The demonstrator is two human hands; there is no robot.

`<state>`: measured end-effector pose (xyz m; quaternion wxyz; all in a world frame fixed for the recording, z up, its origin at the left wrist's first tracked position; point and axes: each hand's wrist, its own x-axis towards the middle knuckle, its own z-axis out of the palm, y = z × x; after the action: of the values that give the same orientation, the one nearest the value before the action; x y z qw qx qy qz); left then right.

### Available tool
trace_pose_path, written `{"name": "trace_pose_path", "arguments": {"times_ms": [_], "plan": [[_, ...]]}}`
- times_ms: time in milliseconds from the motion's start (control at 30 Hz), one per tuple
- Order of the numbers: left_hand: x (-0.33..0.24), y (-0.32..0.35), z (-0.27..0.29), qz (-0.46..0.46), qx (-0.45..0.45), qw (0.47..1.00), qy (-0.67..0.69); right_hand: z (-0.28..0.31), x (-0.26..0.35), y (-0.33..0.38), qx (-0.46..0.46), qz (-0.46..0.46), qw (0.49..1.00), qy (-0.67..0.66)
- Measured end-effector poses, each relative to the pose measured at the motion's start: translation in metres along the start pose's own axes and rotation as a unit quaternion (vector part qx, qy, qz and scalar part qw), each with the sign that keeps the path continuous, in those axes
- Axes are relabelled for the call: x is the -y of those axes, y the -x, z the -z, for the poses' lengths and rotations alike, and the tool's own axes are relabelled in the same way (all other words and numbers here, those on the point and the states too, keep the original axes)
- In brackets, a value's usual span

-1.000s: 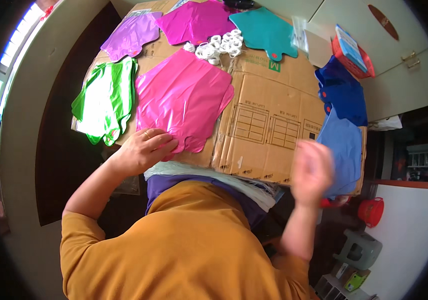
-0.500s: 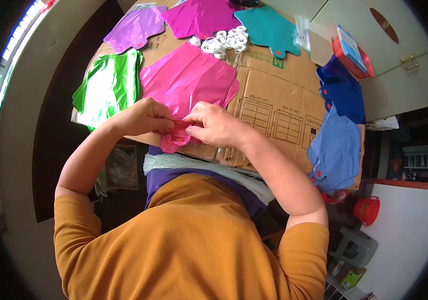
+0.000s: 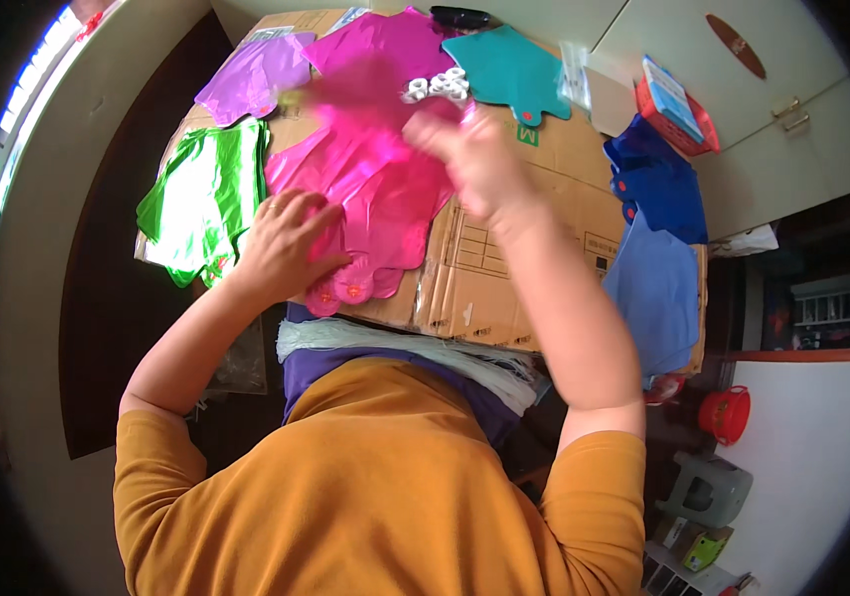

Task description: Folding colored plastic sheets and inserting them into retail packaging with cardboard backing.

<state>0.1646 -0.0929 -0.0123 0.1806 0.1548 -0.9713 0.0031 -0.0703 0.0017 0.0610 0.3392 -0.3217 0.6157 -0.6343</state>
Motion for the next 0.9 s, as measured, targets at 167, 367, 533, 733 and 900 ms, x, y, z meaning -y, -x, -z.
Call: {"name": "trace_pose_path", "arguments": {"times_ms": [167,367,533,733,900], "plan": [[0.005,0.001,0.009,0.070,0.045,0.995,0.056,0.082,0.115,0.024,-0.063,0.424,0.859,0.278],[0.003,-0.006,0.012,0.065,0.041,0.994,0.079,0.102,0.011,0.102,0.219,0.412,0.656,0.593],[0.011,0.015,0.026,0.105,-0.024,0.983,0.146,0.116,-0.047,0.124,0.283,0.320,0.643,0.636],[0.034,0.052,0.046,0.170,-0.112,0.971,0.127,0.112,-0.032,0.122,0.261,0.293,0.687,0.611],[0.058,0.078,0.072,0.200,-0.039,0.973,0.112,0.115,-0.031,0.122,0.257,0.271,0.698,0.611]]}}
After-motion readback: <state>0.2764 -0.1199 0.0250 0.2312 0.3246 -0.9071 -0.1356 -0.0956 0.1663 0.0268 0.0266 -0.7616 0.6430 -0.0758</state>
